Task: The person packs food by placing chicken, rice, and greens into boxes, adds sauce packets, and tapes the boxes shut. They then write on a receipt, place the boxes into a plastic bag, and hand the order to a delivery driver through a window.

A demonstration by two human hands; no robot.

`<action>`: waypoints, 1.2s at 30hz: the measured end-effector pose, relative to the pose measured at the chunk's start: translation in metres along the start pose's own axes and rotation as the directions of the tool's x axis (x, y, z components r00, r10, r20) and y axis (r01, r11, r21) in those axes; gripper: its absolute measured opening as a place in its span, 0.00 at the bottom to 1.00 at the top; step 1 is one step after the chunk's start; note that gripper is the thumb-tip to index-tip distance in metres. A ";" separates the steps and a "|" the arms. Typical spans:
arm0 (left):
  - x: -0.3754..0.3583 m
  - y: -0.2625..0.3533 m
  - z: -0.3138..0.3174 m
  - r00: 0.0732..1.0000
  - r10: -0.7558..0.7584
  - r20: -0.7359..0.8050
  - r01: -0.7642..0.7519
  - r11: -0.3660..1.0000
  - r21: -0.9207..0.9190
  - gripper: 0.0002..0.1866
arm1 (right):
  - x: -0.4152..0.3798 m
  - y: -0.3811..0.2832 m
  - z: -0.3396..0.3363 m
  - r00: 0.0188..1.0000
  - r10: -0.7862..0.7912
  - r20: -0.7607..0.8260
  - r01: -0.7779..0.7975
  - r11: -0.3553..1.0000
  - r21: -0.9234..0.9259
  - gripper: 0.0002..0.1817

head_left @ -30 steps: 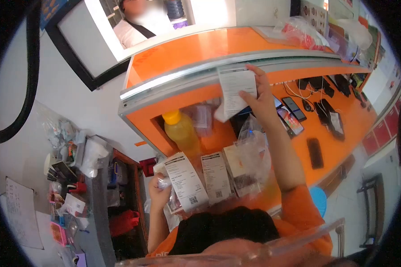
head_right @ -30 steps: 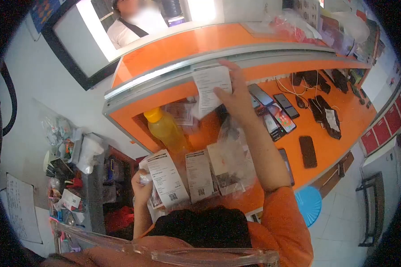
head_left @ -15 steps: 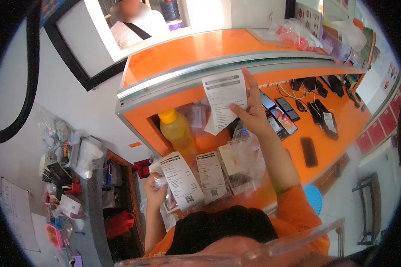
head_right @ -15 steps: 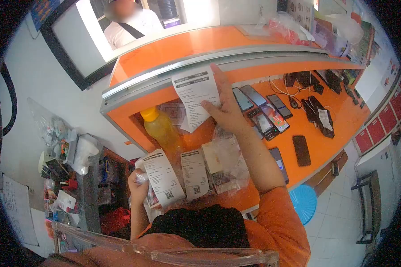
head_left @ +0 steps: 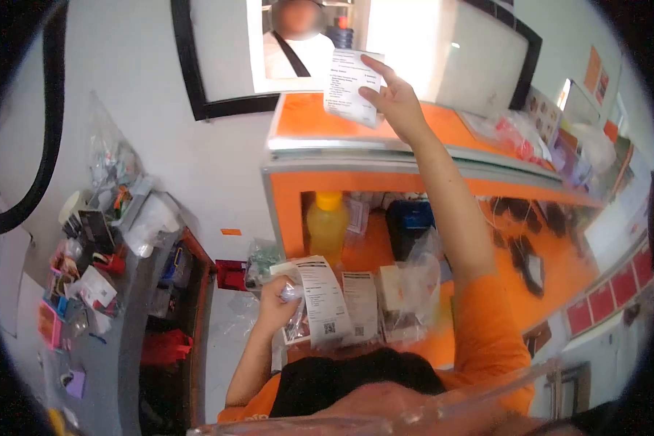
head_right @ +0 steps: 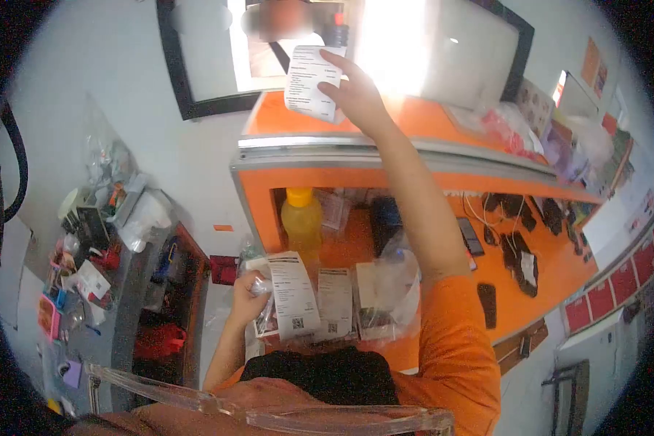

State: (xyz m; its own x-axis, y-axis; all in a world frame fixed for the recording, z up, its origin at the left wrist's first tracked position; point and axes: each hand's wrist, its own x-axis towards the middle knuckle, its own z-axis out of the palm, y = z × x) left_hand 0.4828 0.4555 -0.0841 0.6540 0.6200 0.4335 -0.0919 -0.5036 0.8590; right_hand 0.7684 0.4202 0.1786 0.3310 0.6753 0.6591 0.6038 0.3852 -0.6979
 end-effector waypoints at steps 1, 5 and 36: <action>0.000 -0.004 0.000 1.000 0.004 0.013 -0.003 1.000 -0.024 0.06 | 0.003 -0.002 0.003 0.997 0.072 0.035 -0.072 0.997 -0.013 0.28; 0.000 -0.004 -0.001 1.000 0.018 0.009 -0.018 0.999 -0.044 0.08 | 0.017 0.013 0.022 0.995 0.011 0.103 -0.015 0.999 0.040 0.29; 0.002 -0.002 0.003 0.999 0.035 0.040 -0.038 0.997 0.072 0.09 | 0.088 0.151 0.011 0.947 0.294 0.126 -0.196 0.845 -0.497 0.36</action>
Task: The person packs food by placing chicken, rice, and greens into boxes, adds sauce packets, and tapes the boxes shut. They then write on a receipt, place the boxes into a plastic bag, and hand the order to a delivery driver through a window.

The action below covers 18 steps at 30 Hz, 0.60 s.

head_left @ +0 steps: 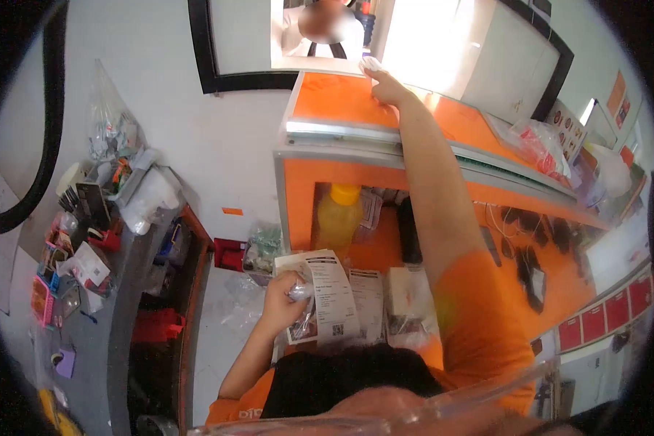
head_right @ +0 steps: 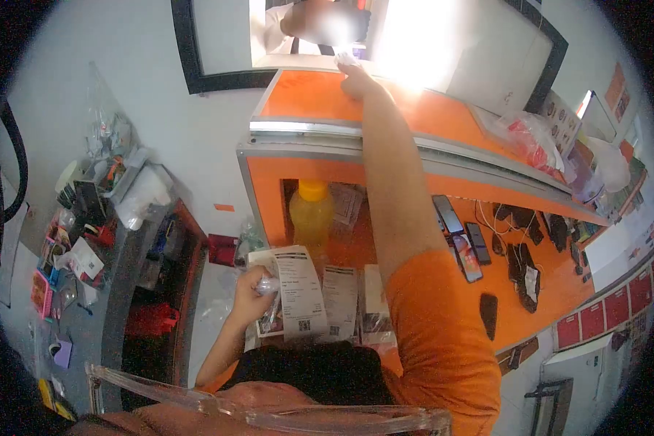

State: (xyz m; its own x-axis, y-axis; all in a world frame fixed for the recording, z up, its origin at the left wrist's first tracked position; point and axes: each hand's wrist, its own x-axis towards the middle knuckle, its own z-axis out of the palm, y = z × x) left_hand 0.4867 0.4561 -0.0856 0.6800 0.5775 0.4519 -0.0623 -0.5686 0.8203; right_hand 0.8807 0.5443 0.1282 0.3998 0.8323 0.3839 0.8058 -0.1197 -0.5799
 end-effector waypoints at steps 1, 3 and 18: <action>0.000 0.001 0.000 1.000 -0.008 0.001 0.008 1.000 0.001 0.09 | 0.000 -0.003 0.000 1.000 -0.014 -0.016 0.013 0.998 -0.059 0.37; 0.002 0.003 0.002 0.998 0.041 -0.037 -0.042 0.999 -0.015 0.08 | -0.001 -0.001 0.001 0.999 -0.034 -0.028 0.030 0.992 -0.120 0.38; 0.004 0.058 -0.024 0.967 -0.021 0.255 -0.028 0.982 0.187 0.29 | 0.015 0.028 0.002 0.992 -0.099 0.083 0.090 0.991 0.104 0.39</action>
State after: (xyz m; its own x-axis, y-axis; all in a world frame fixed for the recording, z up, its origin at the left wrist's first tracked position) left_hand 0.4684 0.4397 -0.0276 0.8451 0.4206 0.3300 0.0567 -0.6843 0.7270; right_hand 0.9087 0.5544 0.1162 0.2809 0.8820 0.3784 0.7887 0.0126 -0.6146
